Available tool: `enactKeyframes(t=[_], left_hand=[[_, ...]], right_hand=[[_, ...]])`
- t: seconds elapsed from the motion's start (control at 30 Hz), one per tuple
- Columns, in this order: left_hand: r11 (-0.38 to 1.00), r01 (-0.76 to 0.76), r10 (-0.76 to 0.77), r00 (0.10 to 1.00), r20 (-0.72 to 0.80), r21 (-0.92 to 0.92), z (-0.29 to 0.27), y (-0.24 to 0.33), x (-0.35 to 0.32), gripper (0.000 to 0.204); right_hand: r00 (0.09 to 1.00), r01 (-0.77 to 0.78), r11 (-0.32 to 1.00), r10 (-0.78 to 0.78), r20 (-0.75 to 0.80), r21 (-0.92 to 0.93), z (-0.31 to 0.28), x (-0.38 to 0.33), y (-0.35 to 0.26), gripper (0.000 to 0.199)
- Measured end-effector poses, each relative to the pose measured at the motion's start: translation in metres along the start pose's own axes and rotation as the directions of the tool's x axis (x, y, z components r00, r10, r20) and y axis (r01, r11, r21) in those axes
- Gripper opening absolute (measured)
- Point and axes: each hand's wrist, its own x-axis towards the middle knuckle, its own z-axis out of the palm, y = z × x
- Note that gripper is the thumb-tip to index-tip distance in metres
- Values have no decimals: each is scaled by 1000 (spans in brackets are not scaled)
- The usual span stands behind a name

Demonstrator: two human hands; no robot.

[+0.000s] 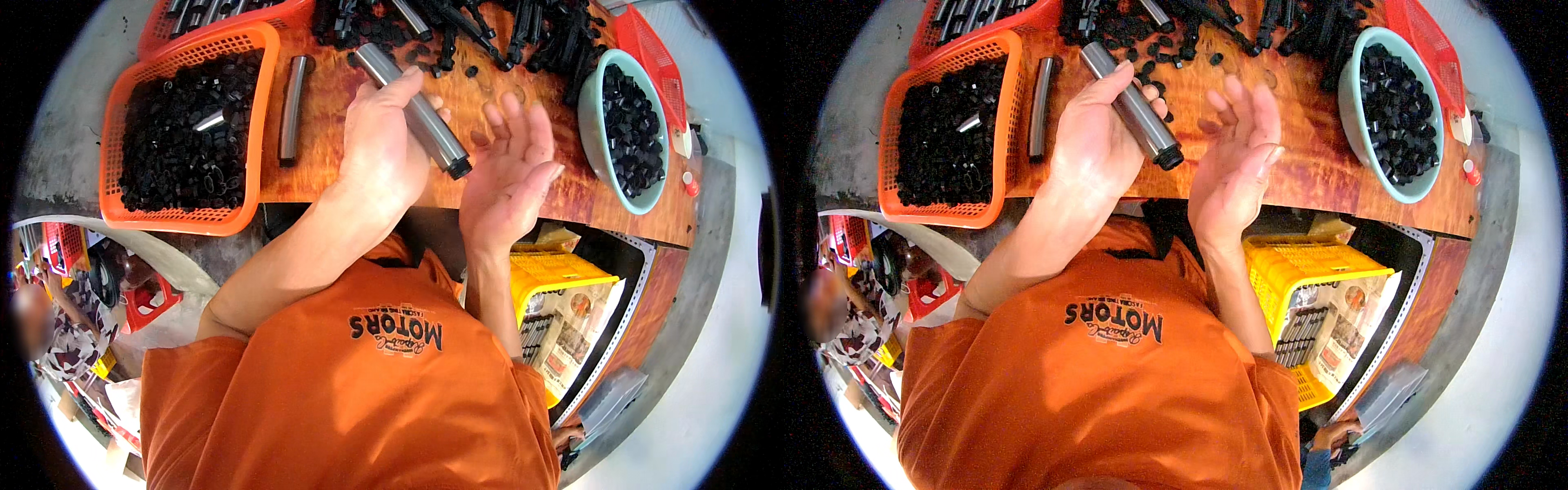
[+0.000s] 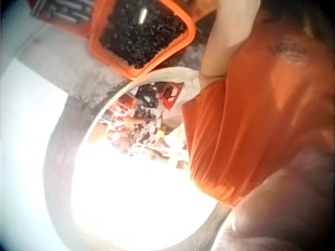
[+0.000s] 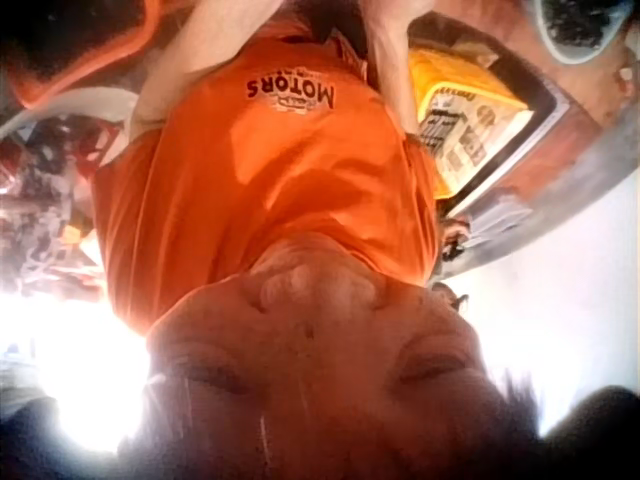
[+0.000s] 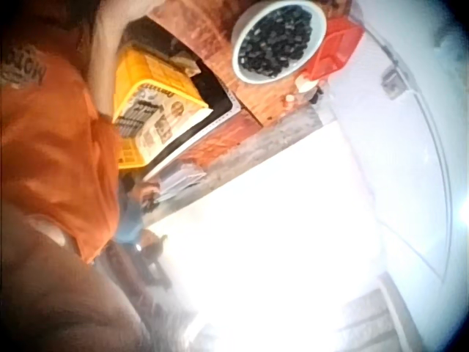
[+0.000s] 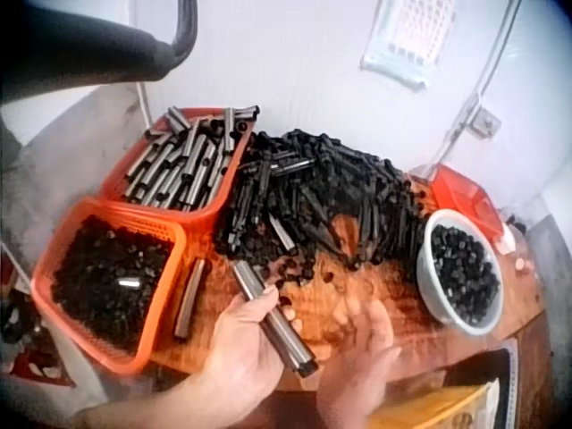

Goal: The person assembles small black plastic pieces onto cylindrical metal rods at a workbench. They pick up rods and black components, fit the pieces onto the rods, and place the assembled units into a yellow basket. The process is repeated with multiple rods and components.

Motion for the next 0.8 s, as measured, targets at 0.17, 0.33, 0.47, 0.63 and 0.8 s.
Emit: enactKeyframes(t=[0.17, 0.33, 0.47, 0.63, 0.8], left_hand=[[999, 4, -2, 999, -33, 38, 1, -1, 4, 12], [941, 284, -235, 940, 248, -186, -14, 10, 12, 33], [914, 401, -343, 837, 427, -52, -20, 18, 14, 50], [920, 391, -354, 788, 504, 34, -33, 18, 19, 59], [950, 297, -308, 851, 426, 95, -35, 14, 14, 60]], right_hand=[[989, -150, 982, 151, 2, 111, -14, -16, 14, 61], [969, 142, 957, -82, 233, -252, -16, -36, 6, 61], [848, 421, 804, -184, 497, -421, -21, -36, 8, 79], [777, 540, 661, -152, 611, -522, -7, -41, -1, 72], [751, 528, 725, -156, 641, -442, -13, -42, 1, 68]])
